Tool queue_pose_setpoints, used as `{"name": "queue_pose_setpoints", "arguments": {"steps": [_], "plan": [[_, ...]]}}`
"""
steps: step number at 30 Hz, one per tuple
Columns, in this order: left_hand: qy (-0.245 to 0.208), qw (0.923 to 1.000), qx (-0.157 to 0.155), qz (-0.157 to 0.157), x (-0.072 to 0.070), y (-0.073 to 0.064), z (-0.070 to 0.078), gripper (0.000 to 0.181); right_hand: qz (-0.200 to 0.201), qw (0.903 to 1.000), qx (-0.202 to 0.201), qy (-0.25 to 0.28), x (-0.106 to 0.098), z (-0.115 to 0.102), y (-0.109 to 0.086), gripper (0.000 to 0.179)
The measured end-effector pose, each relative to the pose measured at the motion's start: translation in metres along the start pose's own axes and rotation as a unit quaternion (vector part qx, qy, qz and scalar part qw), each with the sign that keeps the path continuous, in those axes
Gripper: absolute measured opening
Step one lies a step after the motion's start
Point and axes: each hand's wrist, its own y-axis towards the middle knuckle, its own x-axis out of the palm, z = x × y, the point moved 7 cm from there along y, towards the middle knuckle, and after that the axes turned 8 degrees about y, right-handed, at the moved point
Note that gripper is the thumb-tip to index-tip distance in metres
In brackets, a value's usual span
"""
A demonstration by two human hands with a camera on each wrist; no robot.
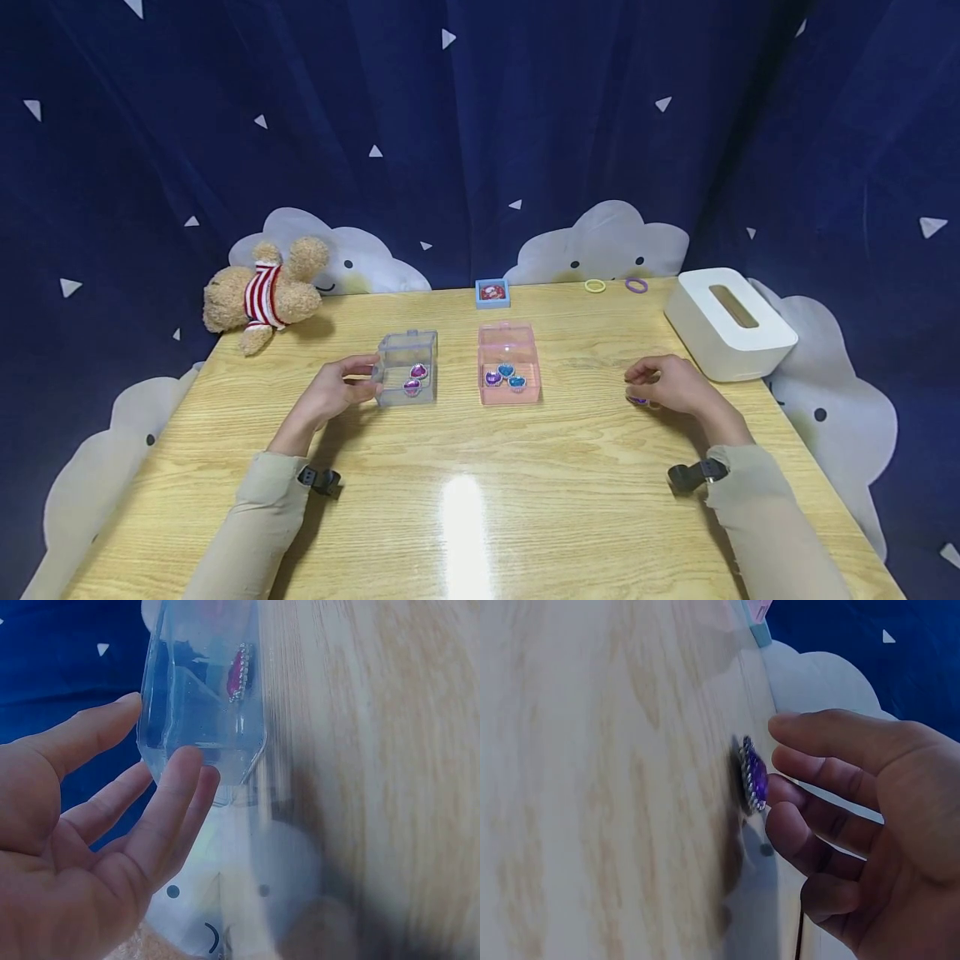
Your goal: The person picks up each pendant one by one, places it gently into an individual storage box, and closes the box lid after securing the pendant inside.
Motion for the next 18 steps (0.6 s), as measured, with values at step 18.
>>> {"name": "queue_pose_setpoints", "arguments": {"steps": [18], "plan": [[-0.009, 0.9999, 0.005, -0.007, 0.0012, -0.0002, 0.0004, 0.059, -0.017, 0.9956, -0.012, -0.091, -0.0013, 0.0018, -0.0074, 0.035]]}}
